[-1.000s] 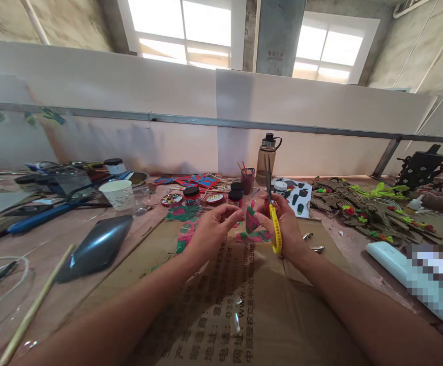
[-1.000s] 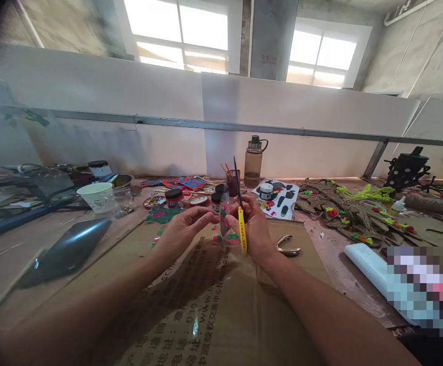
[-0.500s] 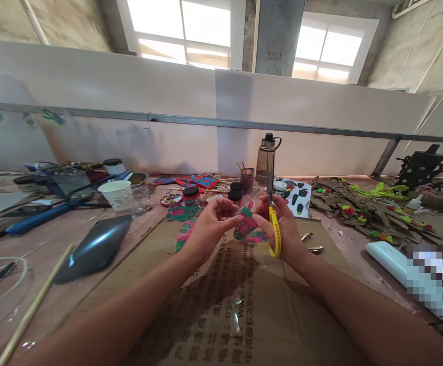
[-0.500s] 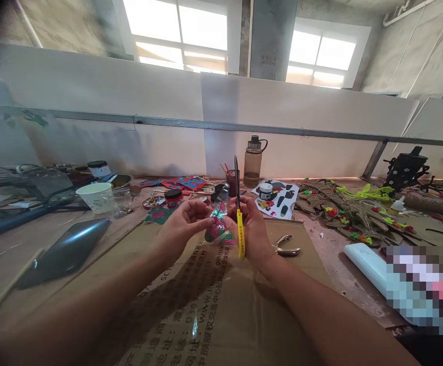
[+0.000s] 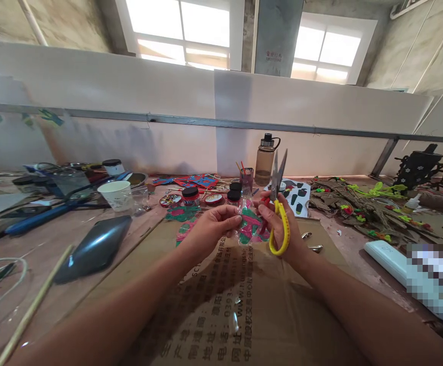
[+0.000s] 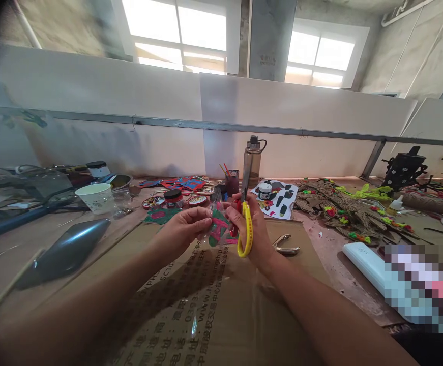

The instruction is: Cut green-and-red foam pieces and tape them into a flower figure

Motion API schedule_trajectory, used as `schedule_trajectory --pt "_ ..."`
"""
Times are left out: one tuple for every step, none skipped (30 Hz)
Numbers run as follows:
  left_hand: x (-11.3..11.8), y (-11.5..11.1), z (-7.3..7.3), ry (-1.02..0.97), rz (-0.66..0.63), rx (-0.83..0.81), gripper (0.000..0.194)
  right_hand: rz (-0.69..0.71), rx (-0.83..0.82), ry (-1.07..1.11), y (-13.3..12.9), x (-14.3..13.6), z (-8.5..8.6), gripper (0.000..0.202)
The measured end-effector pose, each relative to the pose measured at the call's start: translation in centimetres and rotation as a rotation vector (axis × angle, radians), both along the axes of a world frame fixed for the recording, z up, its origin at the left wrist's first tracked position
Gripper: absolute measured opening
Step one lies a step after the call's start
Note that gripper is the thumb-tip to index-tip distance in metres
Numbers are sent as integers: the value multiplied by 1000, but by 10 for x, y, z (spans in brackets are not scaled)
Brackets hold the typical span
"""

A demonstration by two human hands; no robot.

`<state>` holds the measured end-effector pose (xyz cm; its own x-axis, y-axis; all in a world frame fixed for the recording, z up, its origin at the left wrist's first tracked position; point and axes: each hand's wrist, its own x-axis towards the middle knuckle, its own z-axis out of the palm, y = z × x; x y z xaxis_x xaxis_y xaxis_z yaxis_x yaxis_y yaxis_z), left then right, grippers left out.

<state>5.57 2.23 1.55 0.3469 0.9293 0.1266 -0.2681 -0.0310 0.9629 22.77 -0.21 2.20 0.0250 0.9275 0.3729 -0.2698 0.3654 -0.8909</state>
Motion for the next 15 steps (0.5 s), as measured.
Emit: schedule_trajectory --pt "0 1 0 -44 5 -23 33 1 -21 11 0 1 1 38" --pt "-1 2 0 -79 4 -47 33 -1 -37 20 0 2 2 39" --pt "-1 3 -1 -99 -2 -68 33 -8 -43 30 0 3 2 40" --pt "-1 3 -1 -104 -14 -84 33 -11 -42 37 1 3 2 42" --pt "-1 3 -2 -95 -33 -96 34 -1 -41 35 3 3 1 42" --pt "0 2 -3 -81 -54 -104 34 21 -38 25 4 4 -1 41" --pt "0 1 -3 -63 -75 -109 34 51 -34 11 5 3 -2 40" --pt "1 0 -4 -45 -93 -111 34 71 -27 -3 6 3 -3 38" --pt "1 -1 -4 -30 -106 -112 33 75 -21 -18 7 3 -4 36" --pt "1 -2 -3 -21 -115 -114 33 66 -17 -36 7 3 -5 35" --pt "2 -3 -2 -19 -116 -116 32 42 -14 -45 8 3 -5 34" --pt "2 -3 -1 -28 -107 -116 31 20 -11 -54 8 3 -5 33" --pt "2 -3 1 -44 -88 -111 30 12 -9 -69 8 3 -5 32" --pt "1 -3 2 -68 -63 -99 29 14 -4 -91 9 4 -5 31" --pt "0 -1 4 -98 -30 -80 28 30 5 -126 9 4 -4 32"
